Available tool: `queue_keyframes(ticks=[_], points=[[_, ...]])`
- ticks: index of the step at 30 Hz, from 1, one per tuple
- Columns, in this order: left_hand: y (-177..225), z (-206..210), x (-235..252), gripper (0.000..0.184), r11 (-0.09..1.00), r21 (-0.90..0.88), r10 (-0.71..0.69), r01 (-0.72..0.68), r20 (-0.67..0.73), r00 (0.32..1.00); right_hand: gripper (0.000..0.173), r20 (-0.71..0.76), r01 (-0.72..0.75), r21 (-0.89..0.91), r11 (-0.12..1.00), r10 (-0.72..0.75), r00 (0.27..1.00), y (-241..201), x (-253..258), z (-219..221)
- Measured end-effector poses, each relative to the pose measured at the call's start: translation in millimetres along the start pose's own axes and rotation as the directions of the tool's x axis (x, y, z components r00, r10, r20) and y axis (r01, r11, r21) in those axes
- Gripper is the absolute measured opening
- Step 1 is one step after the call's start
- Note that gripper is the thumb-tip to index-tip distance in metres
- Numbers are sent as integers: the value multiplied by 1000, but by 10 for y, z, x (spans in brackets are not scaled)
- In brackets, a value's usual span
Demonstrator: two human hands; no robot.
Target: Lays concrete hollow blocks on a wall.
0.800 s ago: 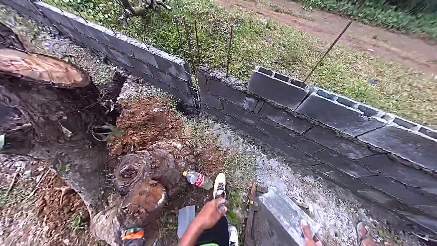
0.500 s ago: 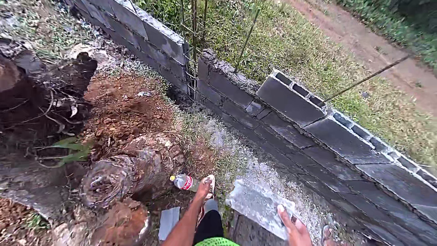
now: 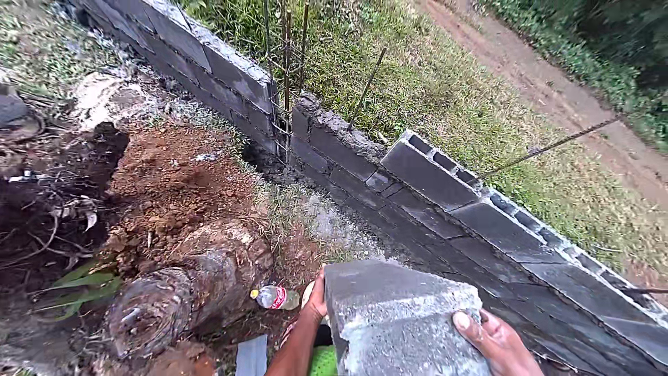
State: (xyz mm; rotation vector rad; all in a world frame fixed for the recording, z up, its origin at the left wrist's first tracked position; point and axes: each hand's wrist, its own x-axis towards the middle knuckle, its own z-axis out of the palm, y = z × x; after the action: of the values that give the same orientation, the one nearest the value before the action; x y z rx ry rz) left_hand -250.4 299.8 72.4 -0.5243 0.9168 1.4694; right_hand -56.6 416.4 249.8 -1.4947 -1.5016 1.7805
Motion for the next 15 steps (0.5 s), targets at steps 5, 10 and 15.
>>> queue_keyframes(ticks=[5,10,15], points=[[-485,-640,1410,68,993,-116,56,-37,161,985,15,-20,54,87,995,-52,998,-12,324,-543],[58,-449,1390,69,923,296,168,-245,265,950,54,-137,98,258,961,-64,989,230,879,-1130],[536,370,1484,32,637,743,219,-204,79,972,57,-125,41,370,928,6,992,634,1500,-1689]])
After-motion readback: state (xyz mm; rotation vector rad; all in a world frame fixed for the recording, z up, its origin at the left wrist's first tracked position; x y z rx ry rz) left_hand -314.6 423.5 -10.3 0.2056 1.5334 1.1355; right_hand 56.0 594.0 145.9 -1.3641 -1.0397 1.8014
